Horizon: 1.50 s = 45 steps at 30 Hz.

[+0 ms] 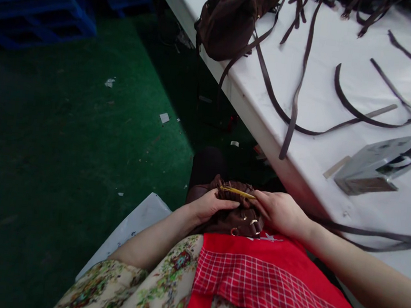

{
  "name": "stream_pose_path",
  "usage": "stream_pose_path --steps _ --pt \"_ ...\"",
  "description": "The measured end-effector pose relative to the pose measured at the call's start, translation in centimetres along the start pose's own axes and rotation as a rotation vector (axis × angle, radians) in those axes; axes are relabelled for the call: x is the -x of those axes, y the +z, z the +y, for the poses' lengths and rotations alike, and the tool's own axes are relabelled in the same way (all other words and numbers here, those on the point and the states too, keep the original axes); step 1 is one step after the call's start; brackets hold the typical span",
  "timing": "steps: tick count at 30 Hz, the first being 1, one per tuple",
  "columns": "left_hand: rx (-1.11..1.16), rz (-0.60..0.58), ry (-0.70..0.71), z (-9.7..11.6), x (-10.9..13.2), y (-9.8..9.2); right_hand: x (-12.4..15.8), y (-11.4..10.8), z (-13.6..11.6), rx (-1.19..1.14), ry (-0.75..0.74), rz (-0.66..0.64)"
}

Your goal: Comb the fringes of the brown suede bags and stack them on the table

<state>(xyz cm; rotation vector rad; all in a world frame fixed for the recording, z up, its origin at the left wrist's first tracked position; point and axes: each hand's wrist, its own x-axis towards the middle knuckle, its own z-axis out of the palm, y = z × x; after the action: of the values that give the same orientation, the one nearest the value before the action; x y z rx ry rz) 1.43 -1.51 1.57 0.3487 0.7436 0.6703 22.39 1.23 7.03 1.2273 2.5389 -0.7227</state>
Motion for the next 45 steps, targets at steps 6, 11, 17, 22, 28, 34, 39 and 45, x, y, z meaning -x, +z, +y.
stream_pose_path --steps 6,11,17,22,28,34,39,45 --pt "-0.113 0.037 -0.027 0.5 0.6 1.5 -1.4 0.0 0.2 0.123 0.066 -0.080" --pt "-0.151 0.081 0.006 0.4 0.9 1.7 -2.5 -0.4 2.6 0.168 0.309 -0.014" --pt "-0.084 0.111 0.041 0.2 0.4 1.5 -0.5 -1.6 1.9 -0.188 0.110 0.088" --pt "-0.063 0.097 0.024 0.1 0.2 1.5 0.5 -0.9 -0.4 -0.094 0.043 -0.016" --pt "-0.102 0.052 0.033 0.4 0.7 1.7 -1.0 -0.4 1.7 0.146 0.221 -0.046" --pt "-0.138 0.100 0.046 0.3 0.6 1.5 0.0 -2.4 2.2 -0.059 0.211 0.143" --pt "-0.117 0.121 0.042 0.1 0.2 1.5 0.7 -2.0 0.0 -0.057 -0.040 0.027" --pt "-0.119 0.079 0.046 0.1 0.4 1.5 0.1 -1.4 -0.7 0.072 0.010 0.000"
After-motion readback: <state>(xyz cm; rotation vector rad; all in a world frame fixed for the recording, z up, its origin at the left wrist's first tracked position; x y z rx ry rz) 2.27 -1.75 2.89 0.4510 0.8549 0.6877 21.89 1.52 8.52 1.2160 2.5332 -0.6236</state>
